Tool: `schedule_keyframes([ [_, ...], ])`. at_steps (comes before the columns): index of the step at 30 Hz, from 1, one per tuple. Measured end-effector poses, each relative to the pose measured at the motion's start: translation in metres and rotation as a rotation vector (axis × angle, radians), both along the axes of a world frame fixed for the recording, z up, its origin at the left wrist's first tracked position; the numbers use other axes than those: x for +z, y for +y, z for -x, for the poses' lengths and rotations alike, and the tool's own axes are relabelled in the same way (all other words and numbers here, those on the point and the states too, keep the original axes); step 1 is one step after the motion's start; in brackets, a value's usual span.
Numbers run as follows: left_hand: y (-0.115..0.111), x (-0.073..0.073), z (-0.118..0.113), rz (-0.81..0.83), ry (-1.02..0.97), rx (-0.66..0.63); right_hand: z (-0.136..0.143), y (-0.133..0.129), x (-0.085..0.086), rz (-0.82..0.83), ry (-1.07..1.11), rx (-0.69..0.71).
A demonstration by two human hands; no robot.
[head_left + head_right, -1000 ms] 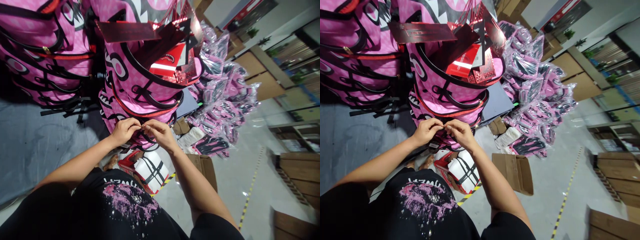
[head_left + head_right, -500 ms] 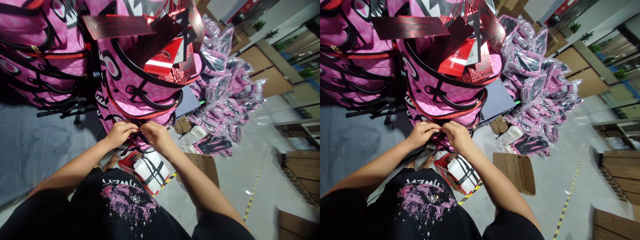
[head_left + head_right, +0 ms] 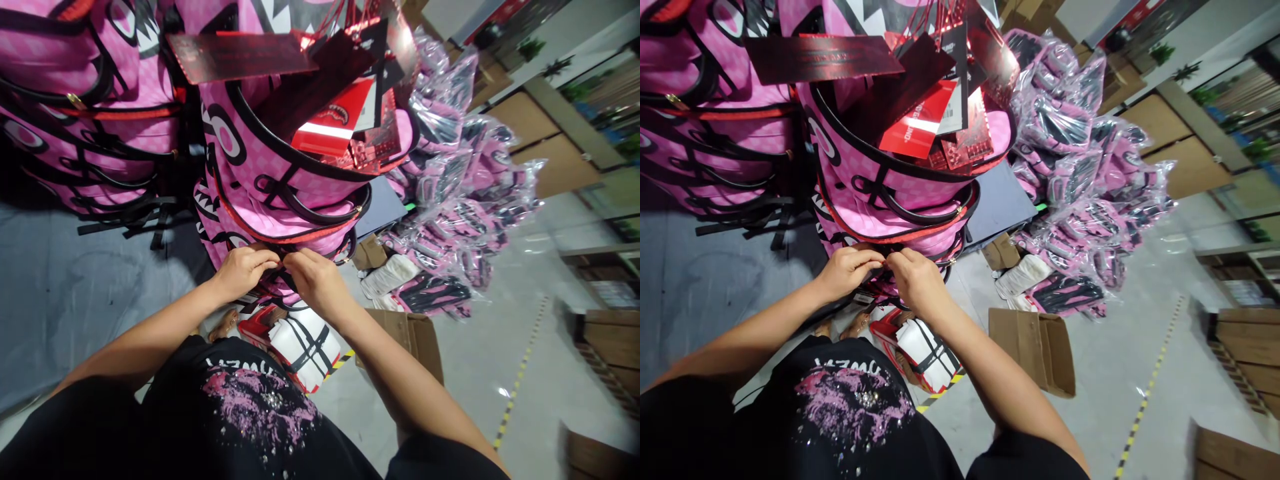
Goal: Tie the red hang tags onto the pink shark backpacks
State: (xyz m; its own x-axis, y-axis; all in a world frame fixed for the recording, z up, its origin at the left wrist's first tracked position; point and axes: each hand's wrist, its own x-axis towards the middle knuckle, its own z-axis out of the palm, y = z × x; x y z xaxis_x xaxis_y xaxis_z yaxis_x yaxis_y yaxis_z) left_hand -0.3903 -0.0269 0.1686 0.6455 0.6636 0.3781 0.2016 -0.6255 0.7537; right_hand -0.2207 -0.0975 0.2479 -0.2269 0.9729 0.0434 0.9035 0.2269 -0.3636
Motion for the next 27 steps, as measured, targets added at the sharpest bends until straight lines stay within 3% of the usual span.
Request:
schedule_keyframes([
  [10, -0.002, -0.002, -0.001, -0.040, 0.065, 0.008, 0.002, 0.000, -0.001, -0.002, -0.120, 0.016],
  [16, -0.006, 0.016, -0.001, -0.052, 0.305, 0.029, 0.005, -0.003, -0.006, -0.107, -0.193, 0.084],
  [21, -0.003, 0.026, -0.001, -0.182, 0.423, -0.024, 0.003, -0.001, -0.013, -0.198, -0.140, 0.128],
  [27, -0.017, 0.025, -0.006, -0.132, 0.407, 0.192, 0.003, 0.002, -0.016, -0.218, -0.099, 0.082],
])
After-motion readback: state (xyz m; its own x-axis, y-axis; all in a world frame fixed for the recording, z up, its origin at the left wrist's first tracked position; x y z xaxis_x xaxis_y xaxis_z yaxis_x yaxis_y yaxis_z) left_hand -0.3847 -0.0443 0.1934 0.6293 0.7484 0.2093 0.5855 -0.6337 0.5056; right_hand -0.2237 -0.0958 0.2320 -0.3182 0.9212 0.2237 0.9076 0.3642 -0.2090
